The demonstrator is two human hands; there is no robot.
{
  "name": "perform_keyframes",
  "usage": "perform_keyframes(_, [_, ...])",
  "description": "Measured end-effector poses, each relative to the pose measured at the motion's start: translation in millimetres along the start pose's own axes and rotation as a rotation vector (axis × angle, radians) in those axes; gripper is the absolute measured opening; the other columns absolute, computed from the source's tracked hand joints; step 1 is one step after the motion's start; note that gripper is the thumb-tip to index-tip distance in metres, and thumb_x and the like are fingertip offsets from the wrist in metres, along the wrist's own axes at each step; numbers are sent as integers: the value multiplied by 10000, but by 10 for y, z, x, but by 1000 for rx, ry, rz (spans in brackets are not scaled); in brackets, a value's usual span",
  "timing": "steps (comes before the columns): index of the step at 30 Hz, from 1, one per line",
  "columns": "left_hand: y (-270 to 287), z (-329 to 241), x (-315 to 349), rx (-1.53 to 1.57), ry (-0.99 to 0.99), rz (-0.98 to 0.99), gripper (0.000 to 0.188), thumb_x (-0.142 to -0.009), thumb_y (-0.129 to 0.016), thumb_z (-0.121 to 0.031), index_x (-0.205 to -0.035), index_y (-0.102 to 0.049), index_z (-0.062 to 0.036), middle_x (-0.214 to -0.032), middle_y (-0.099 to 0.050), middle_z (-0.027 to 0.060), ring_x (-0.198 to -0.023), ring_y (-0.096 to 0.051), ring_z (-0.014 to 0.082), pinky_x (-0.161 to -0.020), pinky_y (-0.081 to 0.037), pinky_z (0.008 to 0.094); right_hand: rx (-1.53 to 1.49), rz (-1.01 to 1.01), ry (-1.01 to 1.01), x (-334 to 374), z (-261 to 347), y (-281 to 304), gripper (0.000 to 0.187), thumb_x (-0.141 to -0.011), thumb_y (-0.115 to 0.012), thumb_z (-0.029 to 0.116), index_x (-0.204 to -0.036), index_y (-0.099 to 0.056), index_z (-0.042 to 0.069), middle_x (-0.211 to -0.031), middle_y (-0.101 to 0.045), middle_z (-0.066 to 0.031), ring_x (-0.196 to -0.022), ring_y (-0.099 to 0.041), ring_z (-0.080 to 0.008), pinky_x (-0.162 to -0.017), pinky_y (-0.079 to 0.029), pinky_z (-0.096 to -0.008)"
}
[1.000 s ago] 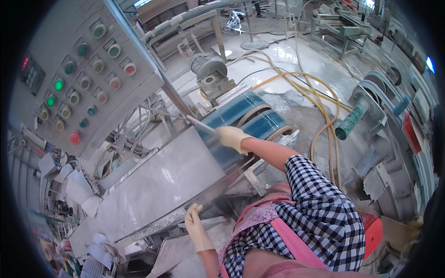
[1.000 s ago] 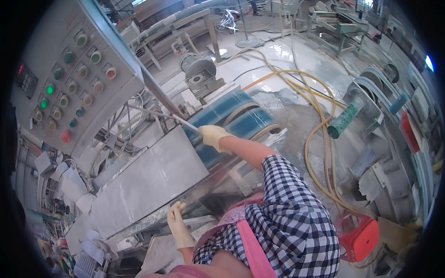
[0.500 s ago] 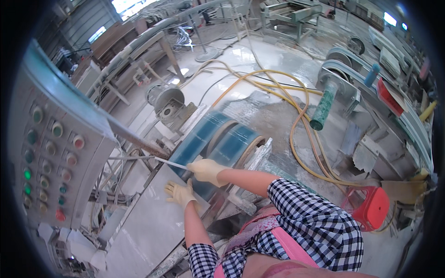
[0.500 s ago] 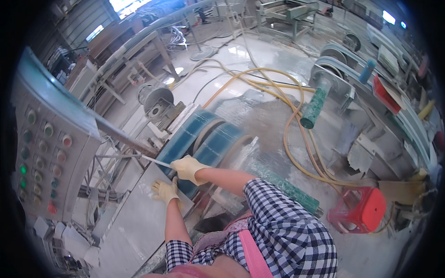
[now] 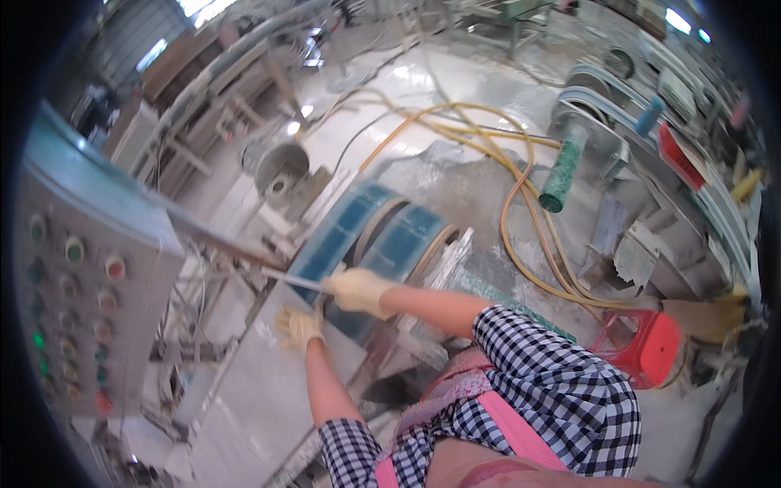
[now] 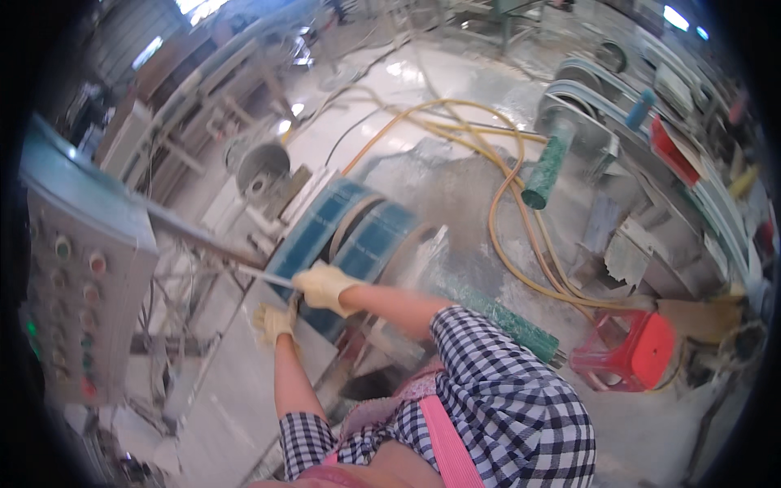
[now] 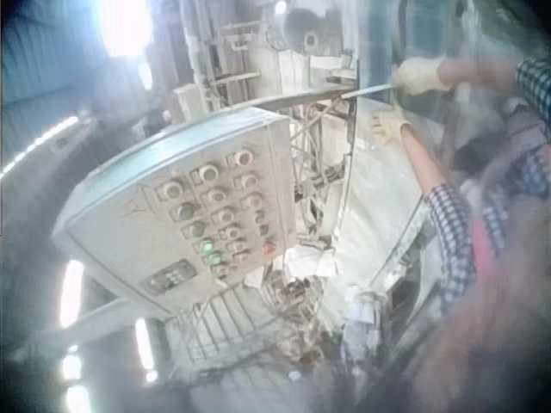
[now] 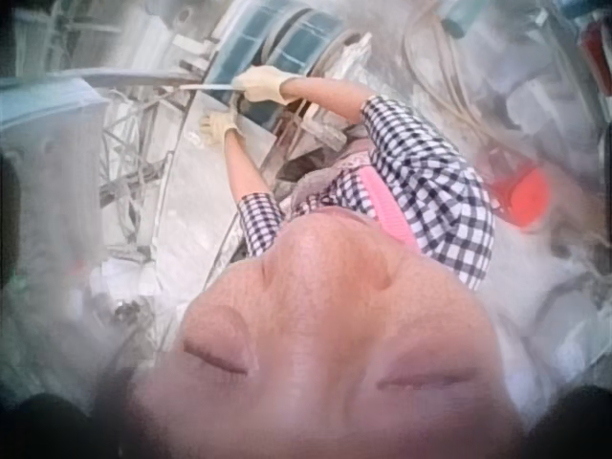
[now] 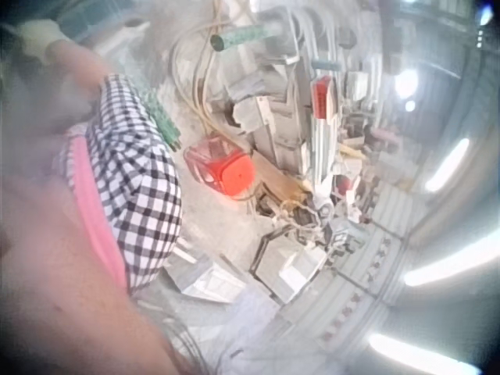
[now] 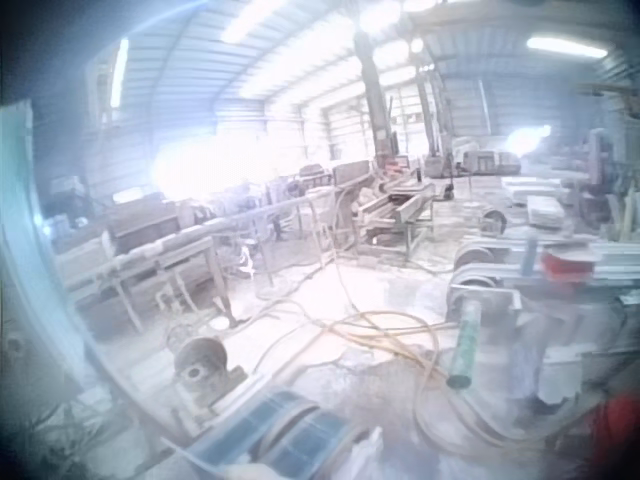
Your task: The person repeatedly picks up rectangular stone slabs and presses their edges against a rotating grinding wheel to smooth them. After each pass, the person places the slab into a growing stack on the floor. The process is repeated for multiple slabs in a continuous cycle.
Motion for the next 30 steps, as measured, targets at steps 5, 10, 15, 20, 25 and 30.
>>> perform_keyframes(5, [24,-180,302,-169,-302,-134,977,-765,-626,-798,-1335,-608,-4,-1451,-528,239,-1388,-455,382,-1124,-369,550,97,-140,94,258,-205,141,397,-835,-556,118,-1209,-689,115,-1095,-701,-189,-1008,-669,-389,-891,-529,-476])
perform_keyframes(10, [446,-473,663,319,-285,-181,406,-797,-693,-250,-1105,-704,15,-1111,-695,283,-1095,-656,450,-923,-538,491,133,-166,196,431,-482,537,363,-881,-558,178,-1221,-654,98,-1197,-669,-195,-1103,-621,-405,-940,-510,-485])
perform_keyframes(15, [821,149,692,534,-99,-47,420,-872,-564,-200,-1198,-636,55,-1142,-671,331,-1132,-643,461,-960,-507,488,37,-47,138,352,-479,634,387,-859,-604,183,-1224,-648,63,-1145,-663,-262,-1083,-617,-449,-935,-499,-492])
perform_keyframes(20, [898,323,861,796,-94,84,476,-929,-538,-312,-1163,-640,90,-1088,-692,294,-1040,-673,422,-901,-504,473,-126,65,209,79,-311,357,427,-833,-623,193,-1219,-645,12,-1176,-655,-276,-1137,-600,-456,-978,-484,-469])
perform_keyframes(25, [790,-213,1160,954,-93,83,465,-963,-499,-288,-1206,-596,96,-1161,-666,275,-1051,-667,380,-910,-506,428,-36,11,264,33,-361,311,430,-874,-625,279,-1195,-652,-7,-1179,-659,-266,-1124,-611,-445,-957,-490,-469])
perform_keyframes(30, [421,-290,1183,1567,-343,179,508,-993,-503,-355,-1259,-584,70,-1153,-689,188,-997,-684,281,-925,-524,358,-47,19,283,295,-254,321,571,-906,-646,403,-1330,-561,30,-1176,-664,-267,-1090,-635,-435,-920,-508,-483])
Point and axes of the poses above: each hand's wrist, its own x-axis away from the middle knuckle, its own y-axis out of the back of the hand, z = x × y, the point moved 2 cm from there along -x, towards the middle knuckle
